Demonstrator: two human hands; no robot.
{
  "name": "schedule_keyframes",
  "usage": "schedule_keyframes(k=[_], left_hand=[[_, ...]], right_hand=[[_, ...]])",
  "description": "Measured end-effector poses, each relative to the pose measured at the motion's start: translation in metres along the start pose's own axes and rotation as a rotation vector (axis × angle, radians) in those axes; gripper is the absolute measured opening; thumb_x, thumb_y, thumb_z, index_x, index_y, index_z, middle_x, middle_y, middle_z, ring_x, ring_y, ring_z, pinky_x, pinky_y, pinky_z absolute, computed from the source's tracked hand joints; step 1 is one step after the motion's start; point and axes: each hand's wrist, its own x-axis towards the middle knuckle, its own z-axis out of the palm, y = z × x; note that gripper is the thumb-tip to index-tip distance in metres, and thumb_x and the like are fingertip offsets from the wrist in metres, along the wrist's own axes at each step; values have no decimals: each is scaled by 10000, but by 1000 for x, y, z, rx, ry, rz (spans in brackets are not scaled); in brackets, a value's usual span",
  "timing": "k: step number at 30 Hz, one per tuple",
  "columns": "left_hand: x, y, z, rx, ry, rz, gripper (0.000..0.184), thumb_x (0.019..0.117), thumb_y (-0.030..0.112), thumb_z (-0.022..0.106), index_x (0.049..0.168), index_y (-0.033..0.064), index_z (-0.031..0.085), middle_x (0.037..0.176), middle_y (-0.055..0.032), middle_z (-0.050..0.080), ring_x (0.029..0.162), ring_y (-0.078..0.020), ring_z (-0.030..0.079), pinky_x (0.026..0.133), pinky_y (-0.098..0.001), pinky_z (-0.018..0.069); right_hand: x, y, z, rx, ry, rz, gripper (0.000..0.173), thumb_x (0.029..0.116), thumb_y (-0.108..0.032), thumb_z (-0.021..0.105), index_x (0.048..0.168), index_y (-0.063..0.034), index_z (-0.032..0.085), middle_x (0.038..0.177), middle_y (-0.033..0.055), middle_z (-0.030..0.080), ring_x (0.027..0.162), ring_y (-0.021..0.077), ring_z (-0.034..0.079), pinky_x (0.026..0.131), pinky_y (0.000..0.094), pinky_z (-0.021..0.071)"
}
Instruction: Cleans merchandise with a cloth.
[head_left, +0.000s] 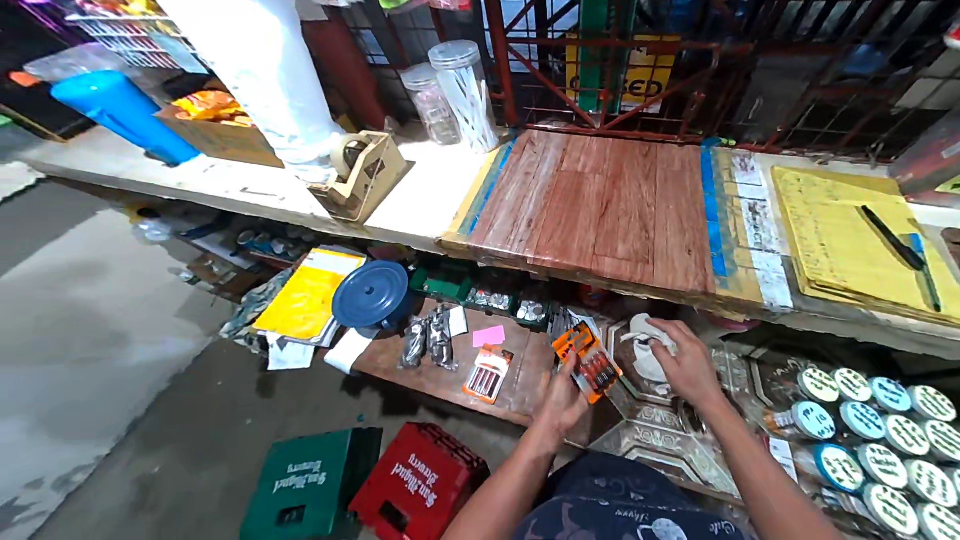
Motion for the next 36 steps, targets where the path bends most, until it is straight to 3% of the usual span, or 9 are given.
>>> schedule_keyframes(k=[4,11,15,17,19,21,25,30,36], left_hand=[[-5,3,18,-2,58,-21,456,1116,423,261,1163,85,564,954,-57,689,836,-130,684,709,-289,577],[-5,5,22,-49,68,37,553,1113,464,207,1257,55,550,1027,-111,703,913,-181,701,783,-349,592],[2,0,15,-156,49,58,574,1109,480,176,1275,60,531,1049,-112,704,925,-192,706,787,-361,598],[8,2,5,-204,-16,96,590,1109,479,136,1394,76,459,1214,-123,667,1087,-222,670,912,-394,567],[6,9,5,-206,-21,119,576,1110,473,134,1425,93,431,1263,-124,649,1144,-241,653,956,-417,554],[3,13,7,-207,-35,109,547,1114,460,160,1410,97,441,1256,-119,650,1150,-239,649,970,-415,547],[0,-4,14,-133,-43,90,330,1128,257,295,1291,61,504,1116,-101,694,1026,-191,693,897,-359,583],[-5,-10,11,-83,6,62,240,1119,196,351,1299,87,466,1107,-76,676,1001,-152,683,868,-315,576],[-19,-5,-12,158,-24,61,315,1115,145,348,1415,47,371,1145,-115,670,1021,-200,689,905,-389,577]], right_hand=[[-26,-33,34,-131,-122,-186,338,913,-119,669,1237,-50,735,1219,238,682,1054,410,695,853,574,577],[-50,-38,65,-364,-403,-126,425,932,-168,680,1351,-99,665,1219,254,653,1070,451,667,769,561,575],[-49,-24,49,-332,-519,54,408,961,-168,626,1367,-191,664,1307,222,631,1143,423,646,870,587,546],[-48,-3,40,-296,-534,178,354,980,-173,607,1322,-138,690,1331,228,624,1182,431,630,950,617,514],[-45,24,30,-68,-438,360,336,1005,-135,575,1309,-30,676,1323,240,636,1229,405,613,1056,601,463],[-41,34,26,282,-207,521,327,1020,-119,559,1288,53,632,1219,247,669,1145,314,646,1030,507,488],[-36,6,43,690,-137,525,640,958,-133,606,1518,51,358,1395,238,558,1222,227,607,1047,386,510],[-42,11,66,680,-102,503,417,946,-65,630,1322,98,556,1140,183,692,998,134,686,920,313,564],[-41,50,49,502,-19,586,474,995,-120,624,1405,84,505,1278,262,633,1154,285,643,1026,470,508]])
